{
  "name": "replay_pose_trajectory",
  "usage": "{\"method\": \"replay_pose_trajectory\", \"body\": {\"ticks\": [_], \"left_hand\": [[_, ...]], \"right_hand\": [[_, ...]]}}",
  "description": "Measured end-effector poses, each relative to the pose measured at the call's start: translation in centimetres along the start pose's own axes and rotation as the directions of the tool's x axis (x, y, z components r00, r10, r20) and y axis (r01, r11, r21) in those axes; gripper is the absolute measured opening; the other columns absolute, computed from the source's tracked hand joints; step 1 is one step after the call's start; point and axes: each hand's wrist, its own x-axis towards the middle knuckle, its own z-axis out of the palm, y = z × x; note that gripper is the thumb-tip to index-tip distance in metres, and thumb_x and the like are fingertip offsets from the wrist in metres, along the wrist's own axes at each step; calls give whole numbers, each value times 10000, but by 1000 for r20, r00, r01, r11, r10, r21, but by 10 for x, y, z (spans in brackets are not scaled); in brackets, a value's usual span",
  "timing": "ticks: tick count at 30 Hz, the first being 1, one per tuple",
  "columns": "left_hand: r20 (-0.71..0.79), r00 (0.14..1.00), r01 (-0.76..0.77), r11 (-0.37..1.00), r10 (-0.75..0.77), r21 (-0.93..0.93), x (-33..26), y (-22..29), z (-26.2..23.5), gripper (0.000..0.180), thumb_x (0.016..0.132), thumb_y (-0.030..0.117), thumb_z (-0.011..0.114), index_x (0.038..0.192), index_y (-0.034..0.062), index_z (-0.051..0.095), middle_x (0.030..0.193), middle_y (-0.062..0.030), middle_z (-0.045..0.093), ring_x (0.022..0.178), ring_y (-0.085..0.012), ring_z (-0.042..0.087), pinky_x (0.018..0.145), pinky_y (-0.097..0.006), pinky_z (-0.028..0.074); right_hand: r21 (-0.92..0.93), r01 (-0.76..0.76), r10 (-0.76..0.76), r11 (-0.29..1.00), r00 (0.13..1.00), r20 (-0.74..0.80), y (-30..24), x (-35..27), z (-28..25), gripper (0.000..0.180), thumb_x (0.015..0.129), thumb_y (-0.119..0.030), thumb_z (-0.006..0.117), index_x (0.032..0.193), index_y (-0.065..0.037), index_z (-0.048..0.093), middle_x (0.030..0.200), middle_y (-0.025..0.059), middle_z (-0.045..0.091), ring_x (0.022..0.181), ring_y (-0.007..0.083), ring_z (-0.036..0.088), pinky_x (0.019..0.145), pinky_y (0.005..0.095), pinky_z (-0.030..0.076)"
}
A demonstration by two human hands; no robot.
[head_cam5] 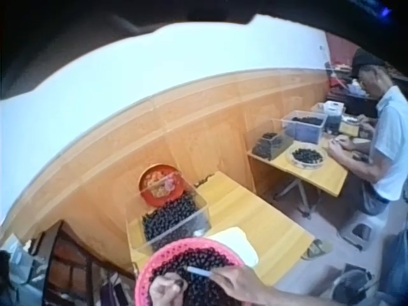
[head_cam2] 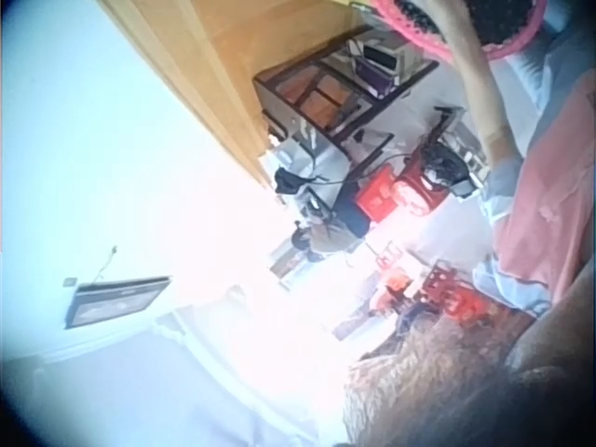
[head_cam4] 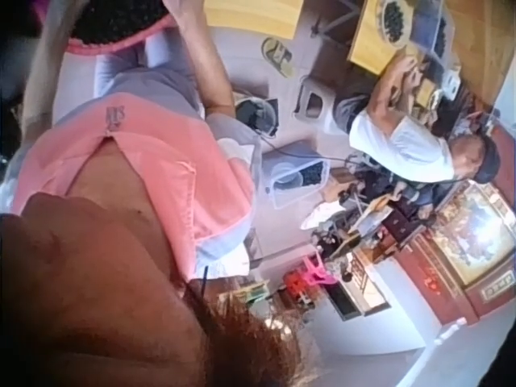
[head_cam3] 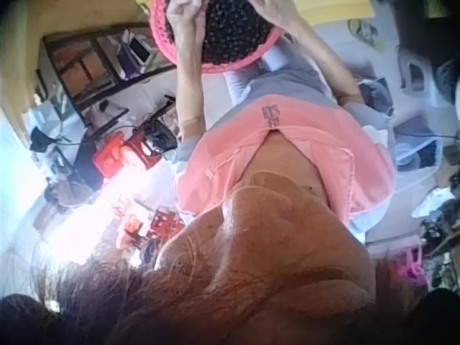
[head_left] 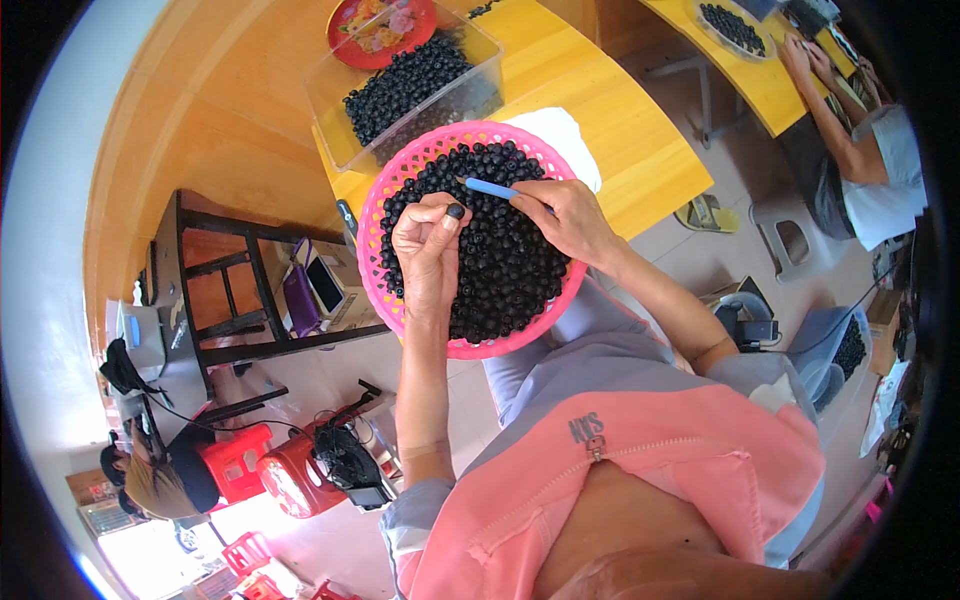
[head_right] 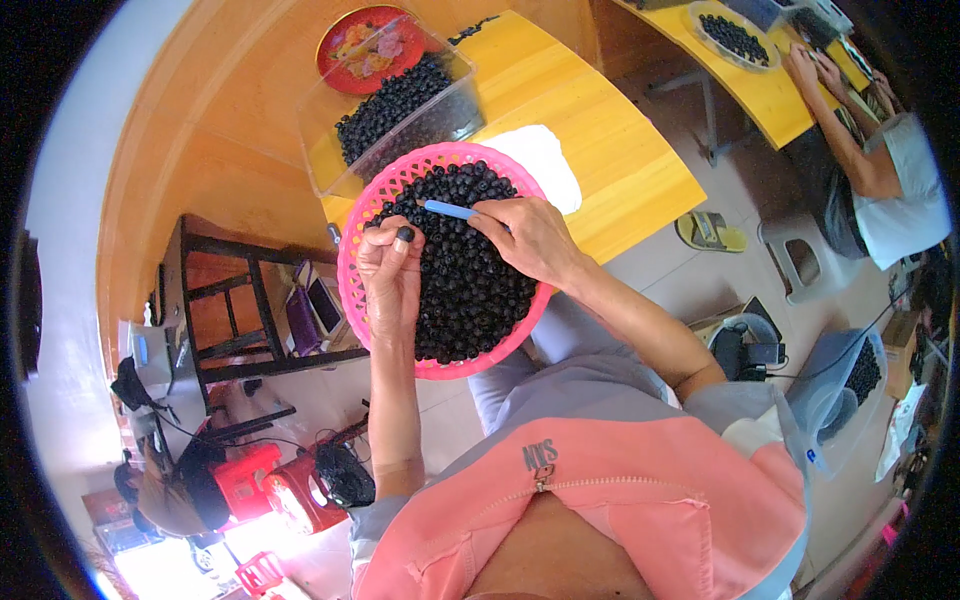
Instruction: The person deburrs small black spherical parts using a handheld deburring tool.
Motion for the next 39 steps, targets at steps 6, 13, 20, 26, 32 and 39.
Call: {"method": "replay_pose_trajectory", "body": {"ticks": [6,13,20,26,32,39], "left_hand": [[-94,994,42,996,-50,-83,-1,-3,-7,111,793,-16,606,878,54,592,943,-89,586,834,-153,582,791,-283,486],[-58,988,116,935,-144,-336,5,-3,-16,114,816,8,586,922,51,581,939,-82,609,836,-163,591,797,-280,481],[-276,951,194,964,-139,183,91,65,-27,159,791,-13,589,948,8,575,912,-88,610,824,-237,625,747,-296,528],[-122,943,-209,836,310,507,114,105,18,233,809,21,584,1040,-8,586,980,-125,615,859,-208,626,765,-264,518],[50,965,75,456,-256,887,61,35,-5,154,751,40,635,903,27,656,761,-27,647,664,-72,578,625,-222,469],[77,965,-26,203,-252,979,24,-35,-5,194,660,73,701,827,6,630,758,-123,611,670,-240,604,624,-339,485]], "right_hand": [[-56,-23,20,998,999,-39,1,-2,3,204,834,-229,563,825,-41,643,720,141,620,668,310,604,576,376,462],[-30,-112,110,993,993,-37,-7,-2,-1,217,838,-223,570,872,-21,643,730,143,629,655,303,610,571,365,460],[97,-24,35,995,993,-109,-3,-5,1,236,845,-194,571,906,28,624,765,165,637,660,285,623,580,323,469],[162,-122,144,979,981,-132,1,-6,-1,227,853,-170,569,925,40,619,763,168,635,655,218,625,586,298,464],[222,-73,111,972,980,-163,-4,-6,-3,244,860,-176,563,936,50,615,754,150,637,652,180,609,590,290,462],[224,-106,137,969,982,-127,-1,-7,-2,263,865,-196,560,933,51,616,760,146,638,659,175,608,591,284,459]]}}
